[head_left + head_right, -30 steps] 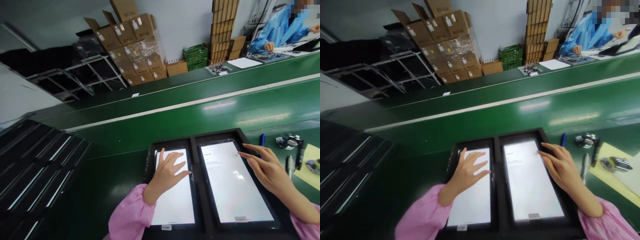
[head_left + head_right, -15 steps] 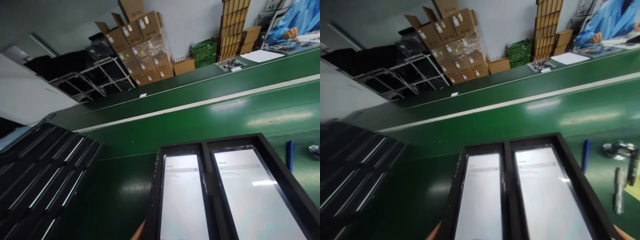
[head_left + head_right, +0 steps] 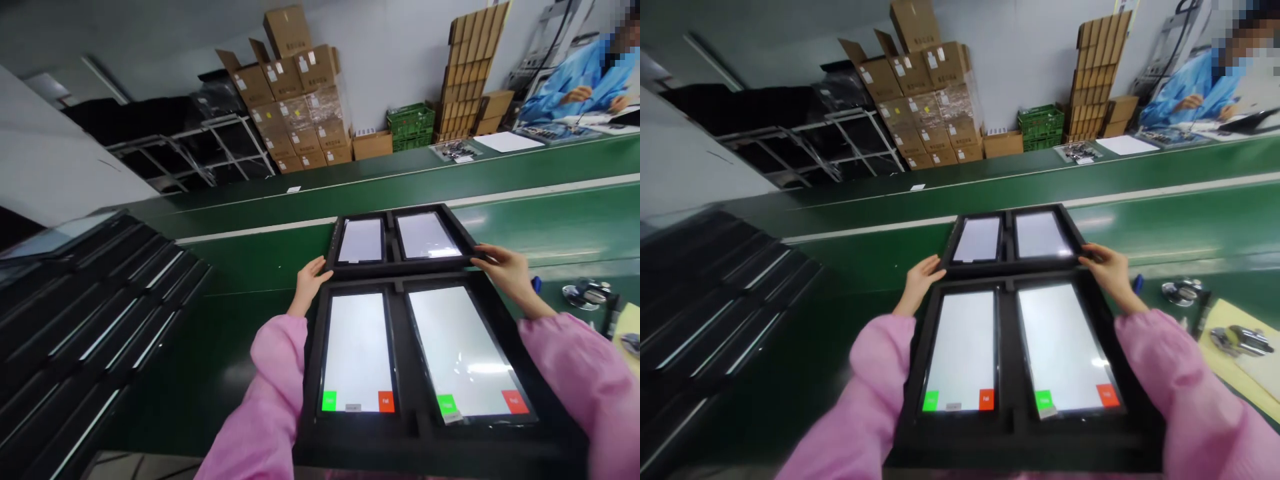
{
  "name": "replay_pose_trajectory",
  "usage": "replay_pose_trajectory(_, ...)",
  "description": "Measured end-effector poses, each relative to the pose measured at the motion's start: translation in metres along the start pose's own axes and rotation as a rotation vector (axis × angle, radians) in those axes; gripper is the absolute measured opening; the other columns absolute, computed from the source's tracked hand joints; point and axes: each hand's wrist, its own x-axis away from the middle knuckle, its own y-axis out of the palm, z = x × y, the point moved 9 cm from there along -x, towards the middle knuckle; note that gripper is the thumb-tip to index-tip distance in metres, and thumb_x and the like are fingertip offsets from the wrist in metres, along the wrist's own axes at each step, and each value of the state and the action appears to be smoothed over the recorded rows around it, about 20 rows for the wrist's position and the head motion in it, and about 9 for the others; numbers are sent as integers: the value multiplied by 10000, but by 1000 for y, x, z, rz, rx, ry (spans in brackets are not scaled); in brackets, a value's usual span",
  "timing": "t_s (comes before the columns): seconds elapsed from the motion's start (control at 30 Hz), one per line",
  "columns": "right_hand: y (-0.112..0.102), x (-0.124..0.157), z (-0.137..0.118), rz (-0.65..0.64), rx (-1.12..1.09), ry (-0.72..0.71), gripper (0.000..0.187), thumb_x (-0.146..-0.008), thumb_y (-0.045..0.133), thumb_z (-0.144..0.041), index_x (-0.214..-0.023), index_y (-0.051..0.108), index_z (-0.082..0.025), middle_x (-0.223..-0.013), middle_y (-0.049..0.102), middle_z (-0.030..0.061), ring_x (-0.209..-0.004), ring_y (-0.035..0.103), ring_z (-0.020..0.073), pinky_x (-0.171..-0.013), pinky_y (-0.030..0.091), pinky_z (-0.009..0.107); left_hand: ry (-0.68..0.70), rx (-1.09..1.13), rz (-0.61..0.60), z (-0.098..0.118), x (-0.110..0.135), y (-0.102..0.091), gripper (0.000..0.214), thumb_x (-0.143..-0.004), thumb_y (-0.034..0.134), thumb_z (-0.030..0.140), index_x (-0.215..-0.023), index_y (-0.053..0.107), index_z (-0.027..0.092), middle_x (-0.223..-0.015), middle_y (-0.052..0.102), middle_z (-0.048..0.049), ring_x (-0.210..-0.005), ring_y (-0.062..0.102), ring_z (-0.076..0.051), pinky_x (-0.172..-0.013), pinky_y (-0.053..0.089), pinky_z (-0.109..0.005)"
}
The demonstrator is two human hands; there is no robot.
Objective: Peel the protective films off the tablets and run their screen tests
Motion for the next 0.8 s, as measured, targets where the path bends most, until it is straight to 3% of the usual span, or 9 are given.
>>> replay_pose_trajectory(0.1,10,1,-7,-52,80,-105,354,-921,597,-554,-923,784,-254,-1060,756,104,-958,743,311,-873,651,509,130,-65,-58,10,5,10,293,-889,679,402,-1077,758,191,-1164,797,-136,-1161,747,-283,-1091,564,-487)
replay_pose_trajectory(0.2,13,24,-18,-159,187,-213,281,-930,614,-483,-869,797,-278,-1102,751,103,-1043,713,330,-960,604,552,241,-169,-155,20,27,18,238,-908,638,428,-920,783,239,-1147,798,-100,-1156,729,-288,-1119,529,-506)
replay_pose_trajectory(0.3,20,45,-23,-257,288,-262,289,-959,611,-467,-856,802,-275,-1179,738,115,-1122,667,367,-963,574,602,289,-299,-229,27,49,33,227,-912,649,410,-819,776,247,-1186,785,-111,-1227,677,-349,-1180,399,-668)
replay_pose_trajectory(0.37,25,52,-22,-295,343,-261,295,-987,593,-451,-896,802,-264,-1263,713,127,-1176,632,390,-936,570,613,302,-362,-261,35,66,45,195,-926,651,380,-865,783,251,-1253,764,-122,-1314,617,-393,-1192,270,-779)
replay_pose_trajectory(0.43,28,55,-20,-321,379,-255,321,-1015,565,-441,-902,792,-245,-1304,695,142,-1212,606,400,-940,560,617,367,-416,-319,52,90,60,160,-939,665,357,-953,791,259,-1310,744,-122,-1374,574,-403,-1200,185,-813)
replay_pose_trajectory(0.6,26,54,-17,-379,398,-260,323,-1032,542,-405,-890,770,-226,-1367,664,152,-1239,589,389,-1040,503,632,815,-606,-511,112,163,94,192,-1029,596,310,-1039,771,232,-1244,767,-121,-1296,648,-330,-1230,195,-772)
replay_pose_trajectory(0.8,23,62,-27,-439,361,-266,208,-1012,542,-278,-896,709,-232,-1366,663,146,-1300,546,415,-1043,460,661,930,-569,-506,132,179,105,197,-1036,557,222,-1011,750,190,-1133,787,-101,-1141,716,-271,-1235,321,-650)
